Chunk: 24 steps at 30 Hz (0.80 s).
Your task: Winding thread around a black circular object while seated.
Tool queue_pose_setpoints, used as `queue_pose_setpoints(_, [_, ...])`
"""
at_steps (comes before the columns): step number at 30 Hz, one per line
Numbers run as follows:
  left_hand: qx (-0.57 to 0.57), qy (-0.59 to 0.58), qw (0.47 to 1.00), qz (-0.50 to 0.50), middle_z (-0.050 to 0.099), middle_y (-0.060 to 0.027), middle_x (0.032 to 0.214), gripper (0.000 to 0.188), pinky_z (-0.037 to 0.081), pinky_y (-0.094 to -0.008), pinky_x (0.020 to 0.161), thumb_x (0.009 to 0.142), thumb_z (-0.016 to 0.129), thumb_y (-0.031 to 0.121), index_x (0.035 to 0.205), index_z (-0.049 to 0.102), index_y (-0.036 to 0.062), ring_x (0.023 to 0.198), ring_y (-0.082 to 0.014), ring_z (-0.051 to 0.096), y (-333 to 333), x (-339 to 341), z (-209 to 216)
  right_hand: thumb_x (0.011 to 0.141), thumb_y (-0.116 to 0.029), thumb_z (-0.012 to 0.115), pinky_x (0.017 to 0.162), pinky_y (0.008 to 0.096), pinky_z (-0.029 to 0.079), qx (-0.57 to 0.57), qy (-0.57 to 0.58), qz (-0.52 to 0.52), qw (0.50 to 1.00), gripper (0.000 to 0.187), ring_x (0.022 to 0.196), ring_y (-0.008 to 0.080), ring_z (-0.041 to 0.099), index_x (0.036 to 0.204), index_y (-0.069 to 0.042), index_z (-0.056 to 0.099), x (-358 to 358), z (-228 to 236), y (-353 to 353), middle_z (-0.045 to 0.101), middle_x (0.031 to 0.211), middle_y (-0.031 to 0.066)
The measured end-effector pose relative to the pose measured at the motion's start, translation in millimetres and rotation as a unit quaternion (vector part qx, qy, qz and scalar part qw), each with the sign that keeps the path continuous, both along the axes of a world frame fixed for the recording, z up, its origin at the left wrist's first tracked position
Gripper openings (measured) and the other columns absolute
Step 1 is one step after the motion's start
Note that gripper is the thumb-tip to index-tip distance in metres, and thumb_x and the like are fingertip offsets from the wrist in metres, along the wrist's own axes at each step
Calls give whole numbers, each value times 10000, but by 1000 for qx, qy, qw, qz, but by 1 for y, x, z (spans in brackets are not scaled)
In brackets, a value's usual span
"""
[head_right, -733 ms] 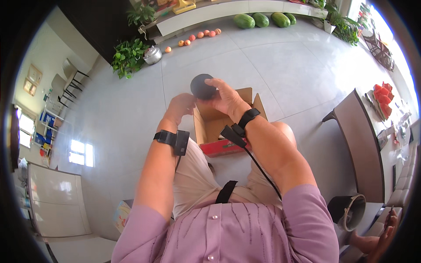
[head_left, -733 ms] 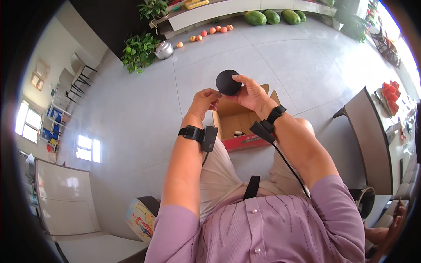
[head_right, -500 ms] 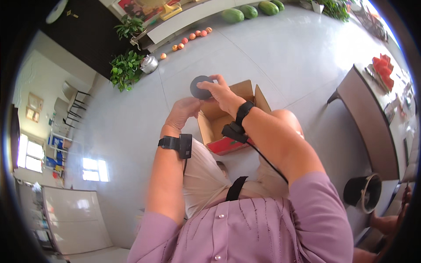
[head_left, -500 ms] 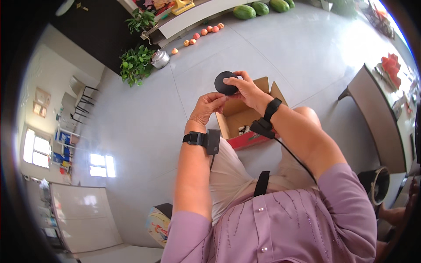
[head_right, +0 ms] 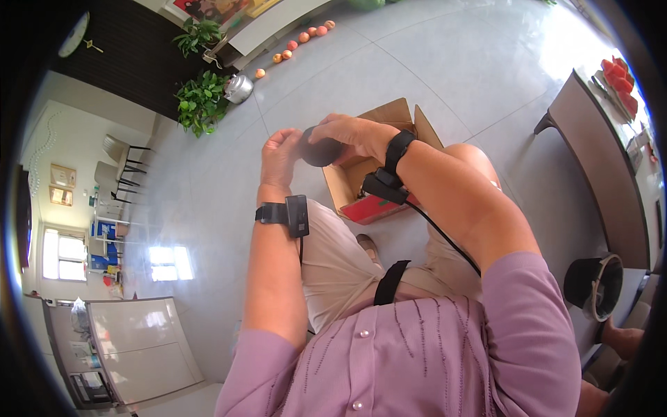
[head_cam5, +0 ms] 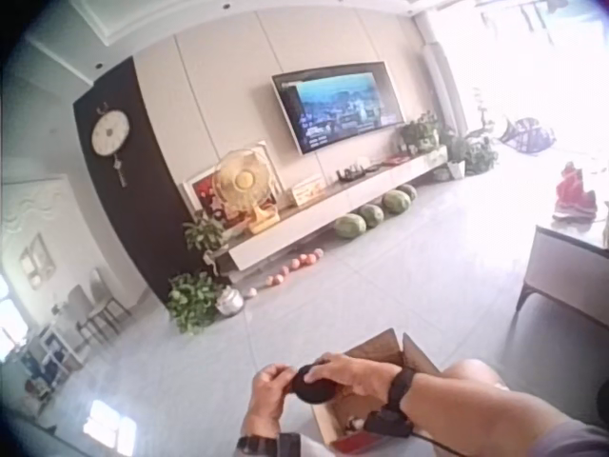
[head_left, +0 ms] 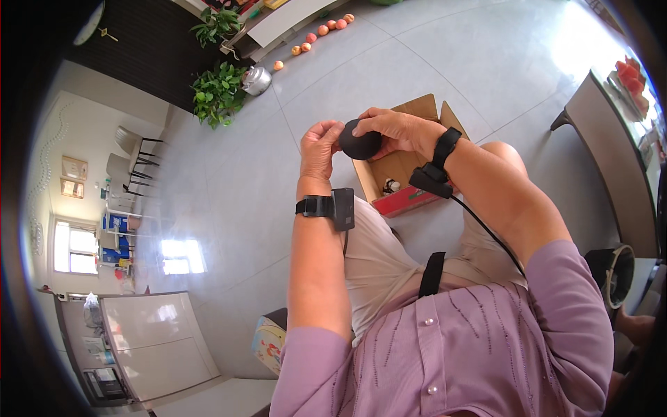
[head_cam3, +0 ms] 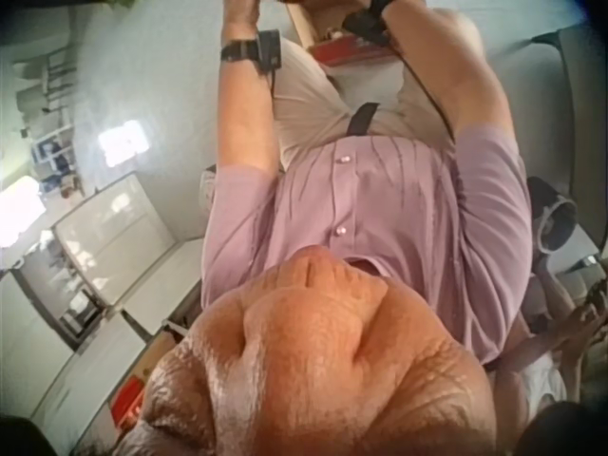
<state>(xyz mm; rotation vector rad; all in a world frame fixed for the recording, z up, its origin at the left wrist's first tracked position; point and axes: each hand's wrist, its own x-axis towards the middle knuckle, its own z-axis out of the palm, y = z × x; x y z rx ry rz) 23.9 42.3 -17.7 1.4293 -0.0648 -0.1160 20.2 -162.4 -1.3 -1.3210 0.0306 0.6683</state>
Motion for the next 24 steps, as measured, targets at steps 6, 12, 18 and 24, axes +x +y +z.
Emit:
queue_pose_setpoints(6, [0, 49, 998, 35, 684, -46, 879, 174, 519, -262, 663, 885, 715, 166, 981, 646, 39, 747, -114, 631, 2, 1, 2, 824, -210, 713, 874, 451, 559, 147, 59, 37, 987, 489, 1110, 305, 561, 1243, -54, 516, -7, 9, -3, 530, 1232, 154])
queue_pose_setpoints(12, [73, 44, 995, 43, 622, 13, 715, 140, 496, -232, 555, 878, 704, 211, 870, 670, 75, 583, -71, 548, 1, 6, -6, 845, -183, 692, 901, 470, 545, 316, 63, -17, 947, 384, 1105, 317, 553, 1177, -46, 555, -6, 14, -1, 540, 1210, 150])
queue_pose_setpoints(18, [165, 97, 981, 34, 567, -37, 733, 68, 486, -335, 611, 872, 581, 61, 843, 623, 15, 703, -150, 567, -15, -5, 16, 817, -234, 715, 920, 464, 524, 280, 12, -89, 956, 551, 1115, 300, 553, 1290, -61, 491, -8, 12, 0, 540, 1219, 150])
queue_pose_setpoints(24, [155, 25, 987, 30, 578, 6, 683, 180, 457, -238, 543, 893, 660, 221, 840, 671, 49, 579, -85, 524, -9, -8, 15, 800, -287, 733, 887, 444, 532, 152, -43, -25, 987, 693, 1133, 291, 546, 1376, -70, 415, -6, 22, -4, 526, 1259, 154])
